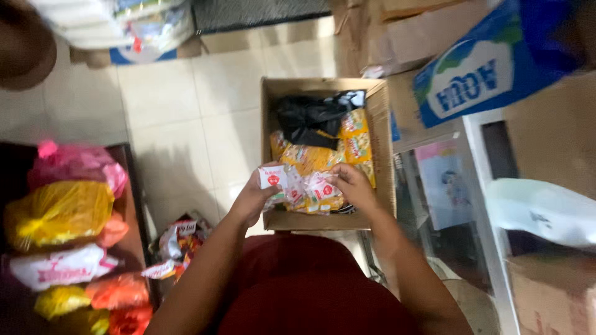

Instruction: The person gathers various items including snack packets and small pouches from several boxes and bins, placing them into a cardboard box on the floor to organize them.

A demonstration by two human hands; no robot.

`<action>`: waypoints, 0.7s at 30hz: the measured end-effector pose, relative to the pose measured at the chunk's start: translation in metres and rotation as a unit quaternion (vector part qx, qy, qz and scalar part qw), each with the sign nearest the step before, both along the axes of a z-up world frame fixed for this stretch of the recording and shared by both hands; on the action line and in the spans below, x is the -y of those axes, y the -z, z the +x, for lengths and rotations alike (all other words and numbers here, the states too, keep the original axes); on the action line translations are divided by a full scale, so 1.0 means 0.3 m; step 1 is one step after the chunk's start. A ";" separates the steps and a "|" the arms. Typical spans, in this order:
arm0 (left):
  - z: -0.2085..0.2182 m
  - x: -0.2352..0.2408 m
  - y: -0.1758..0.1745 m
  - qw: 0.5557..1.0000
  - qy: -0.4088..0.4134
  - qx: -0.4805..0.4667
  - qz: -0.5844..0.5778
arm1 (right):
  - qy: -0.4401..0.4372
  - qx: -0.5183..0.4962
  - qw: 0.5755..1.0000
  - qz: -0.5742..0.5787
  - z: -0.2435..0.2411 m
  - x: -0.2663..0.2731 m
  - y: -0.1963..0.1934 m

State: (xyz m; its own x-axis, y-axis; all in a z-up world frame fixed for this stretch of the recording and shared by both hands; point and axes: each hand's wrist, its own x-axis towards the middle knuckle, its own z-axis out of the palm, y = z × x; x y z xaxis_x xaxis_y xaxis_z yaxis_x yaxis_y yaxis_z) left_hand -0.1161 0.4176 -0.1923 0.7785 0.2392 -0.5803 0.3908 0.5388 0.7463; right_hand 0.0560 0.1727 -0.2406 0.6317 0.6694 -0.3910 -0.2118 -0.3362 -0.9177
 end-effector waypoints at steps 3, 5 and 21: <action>0.084 0.076 -0.079 0.999 0.021 0.011 -0.044 | 0.008 -0.022 0.996 0.089 0.018 0.077 -0.162; 0.116 0.146 -0.141 0.997 0.039 -0.016 -0.064 | 0.010 -0.050 0.993 0.108 0.008 0.128 -0.260; 0.182 0.646 -0.387 0.960 0.156 0.112 -0.202 | 0.196 0.307 0.930 -0.050 -0.153 0.433 -0.757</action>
